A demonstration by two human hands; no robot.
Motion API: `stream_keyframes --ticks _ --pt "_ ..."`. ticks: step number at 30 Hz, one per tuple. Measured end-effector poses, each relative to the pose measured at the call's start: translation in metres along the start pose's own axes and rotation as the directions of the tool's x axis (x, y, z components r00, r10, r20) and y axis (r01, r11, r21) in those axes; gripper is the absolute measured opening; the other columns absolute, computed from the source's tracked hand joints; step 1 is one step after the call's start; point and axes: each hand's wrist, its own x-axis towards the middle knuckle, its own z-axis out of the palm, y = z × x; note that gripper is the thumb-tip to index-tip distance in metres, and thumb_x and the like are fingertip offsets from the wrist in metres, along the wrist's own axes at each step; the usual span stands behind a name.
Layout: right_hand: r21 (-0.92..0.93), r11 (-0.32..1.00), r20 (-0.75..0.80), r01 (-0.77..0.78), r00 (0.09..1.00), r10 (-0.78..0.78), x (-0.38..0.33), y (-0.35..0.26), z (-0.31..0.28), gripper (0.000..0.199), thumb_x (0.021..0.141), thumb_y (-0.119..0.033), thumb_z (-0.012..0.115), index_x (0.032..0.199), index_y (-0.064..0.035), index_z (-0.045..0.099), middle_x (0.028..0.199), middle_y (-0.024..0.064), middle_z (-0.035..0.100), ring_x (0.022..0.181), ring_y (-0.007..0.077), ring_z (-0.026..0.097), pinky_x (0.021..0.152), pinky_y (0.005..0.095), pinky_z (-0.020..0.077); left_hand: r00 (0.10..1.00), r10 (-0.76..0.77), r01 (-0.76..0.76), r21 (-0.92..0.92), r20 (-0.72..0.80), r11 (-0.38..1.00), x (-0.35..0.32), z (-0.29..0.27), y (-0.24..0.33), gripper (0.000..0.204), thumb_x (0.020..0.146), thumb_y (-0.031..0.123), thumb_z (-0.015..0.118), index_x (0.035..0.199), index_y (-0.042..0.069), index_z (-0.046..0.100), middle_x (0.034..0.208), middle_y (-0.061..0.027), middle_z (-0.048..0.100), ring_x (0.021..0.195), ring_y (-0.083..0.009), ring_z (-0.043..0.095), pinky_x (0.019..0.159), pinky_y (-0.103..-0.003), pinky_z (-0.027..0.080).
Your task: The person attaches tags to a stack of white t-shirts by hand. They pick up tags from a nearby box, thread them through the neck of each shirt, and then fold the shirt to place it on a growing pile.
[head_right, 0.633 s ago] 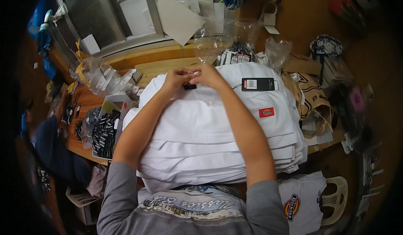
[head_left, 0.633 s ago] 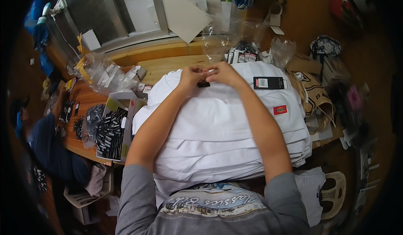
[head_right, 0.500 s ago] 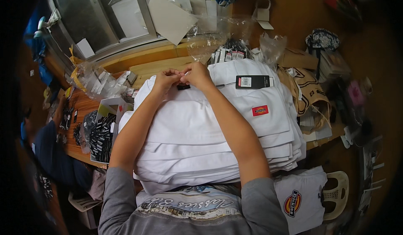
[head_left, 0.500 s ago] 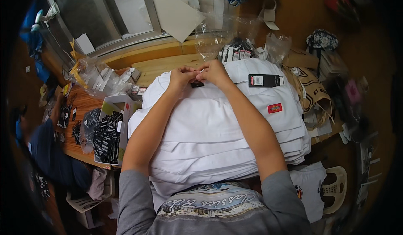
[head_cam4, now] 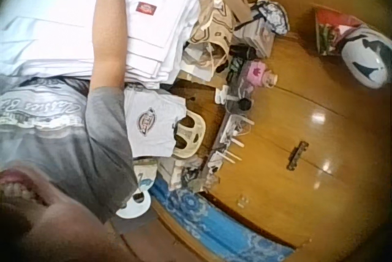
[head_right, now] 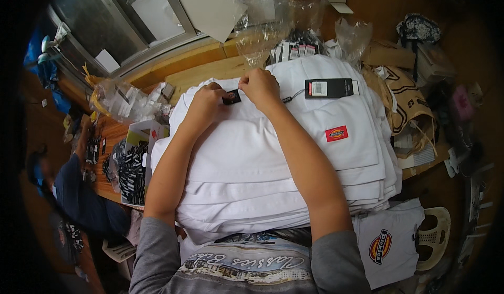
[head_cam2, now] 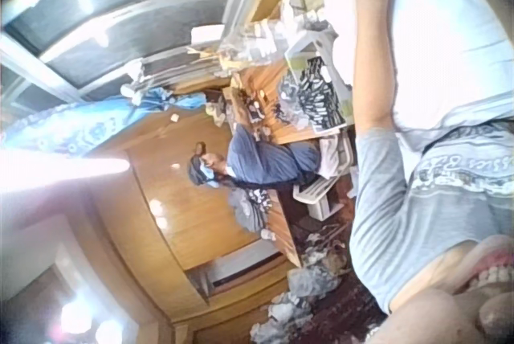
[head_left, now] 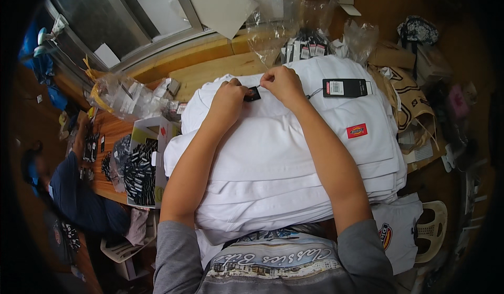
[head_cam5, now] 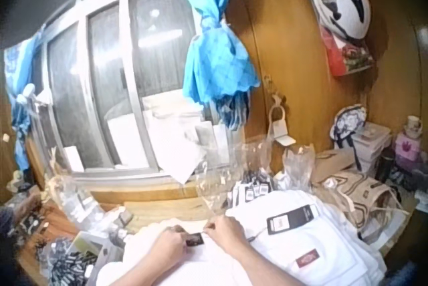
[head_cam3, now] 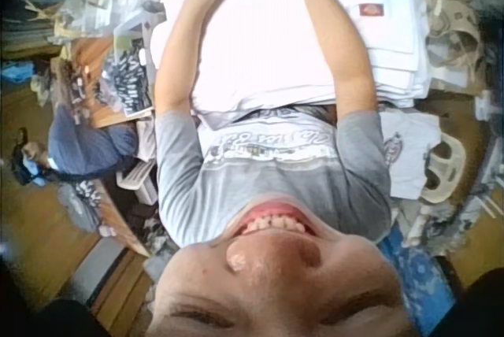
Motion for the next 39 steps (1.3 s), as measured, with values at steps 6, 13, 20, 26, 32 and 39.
stream_keyframes --ticks 6,13,20,26,32,39 --pt "0.048 0.998 -0.038 -0.037 0.999 0.039 0.005 0.01 0.008 0.01 0.063 -0.018 0.058 0.067 -0.0099 0.062 0.065 0.0087 0.06 0.064 0.0235 0.058 0.061 0.0322 0.0459 0.988 -0.136 0.119 0.198 0.075 0.973 0.006 0.003 0.015 0.013 0.062 0.01 0.058 0.074 0.008 0.061 0.08 -0.0091 0.056 0.072 -0.0272 0.054 0.065 -0.035 0.043" --pt "0.098 0.986 -0.05 -0.138 0.988 0.143 0.006 0.007 0.005 0.012 0.063 -0.02 0.06 0.067 -0.0091 0.062 0.066 0.0087 0.06 0.064 0.0226 0.058 0.061 0.0312 0.0455 0.992 0.114 -0.083 0.396 -0.054 0.914 0.01 0.011 0.011 0.012 0.062 0.01 0.058 0.073 0.006 0.059 0.074 -0.0084 0.056 0.059 -0.0253 0.055 0.055 -0.034 0.044" --pt "0.305 0.95 0.013 -0.069 0.998 0.068 0.012 0.02 0.01 0.013 0.067 -0.014 0.061 0.074 -0.0021 0.059 0.063 0.0046 0.055 0.06 0.0118 0.054 0.055 0.0225 0.0435 0.902 -0.431 0.416 -0.328 0.03 0.848 0.011 -0.005 -0.002 0.008 0.06 0.005 0.063 0.066 0.001 0.059 0.061 -0.0088 0.059 0.055 -0.0147 0.055 0.053 -0.025 0.043" --pt "0.287 0.956 0.063 -0.069 0.997 0.053 0.008 0.019 0.009 0.013 0.063 -0.017 0.063 0.068 -0.0052 0.061 0.067 0.008 0.06 0.064 0.0196 0.058 0.061 0.0282 0.0442 0.873 -0.481 0.465 -0.434 0.079 0.772 0.012 -0.005 -0.006 0.006 0.06 0.004 0.063 0.063 0.002 0.058 0.056 -0.005 0.056 0.05 -0.0093 0.049 0.049 -0.022 0.039" --pt "0.245 0.969 0.087 -0.015 0.996 -0.007 0.002 0.005 0.013 0.01 0.065 -0.012 0.06 0.071 -0.0038 0.062 0.063 0.0061 0.057 0.06 0.0154 0.055 0.057 0.0251 0.043 0.883 -0.465 0.42 -0.541 0.06 0.729 0.012 0.001 -0.009 0.007 0.061 0.005 0.063 0.062 0.002 0.057 0.059 -0.0073 0.057 0.051 -0.0143 0.05 0.051 -0.026 0.039" --pt "0.506 0.745 0.549 -0.436 0.828 0.112 -0.005 -0.005 0.008 0.01 0.072 -0.01 0.056 0.067 -0.0012 0.056 0.053 0.0002 0.047 0.04 0.0066 0.042 0.038 0.0171 0.0322 0.875 -0.471 0.435 -0.606 0.111 0.666 0.012 0.001 -0.016 0.006 0.064 0.005 0.062 0.064 0.003 0.056 0.059 -0.0062 0.056 0.053 -0.0121 0.049 0.052 -0.025 0.039"
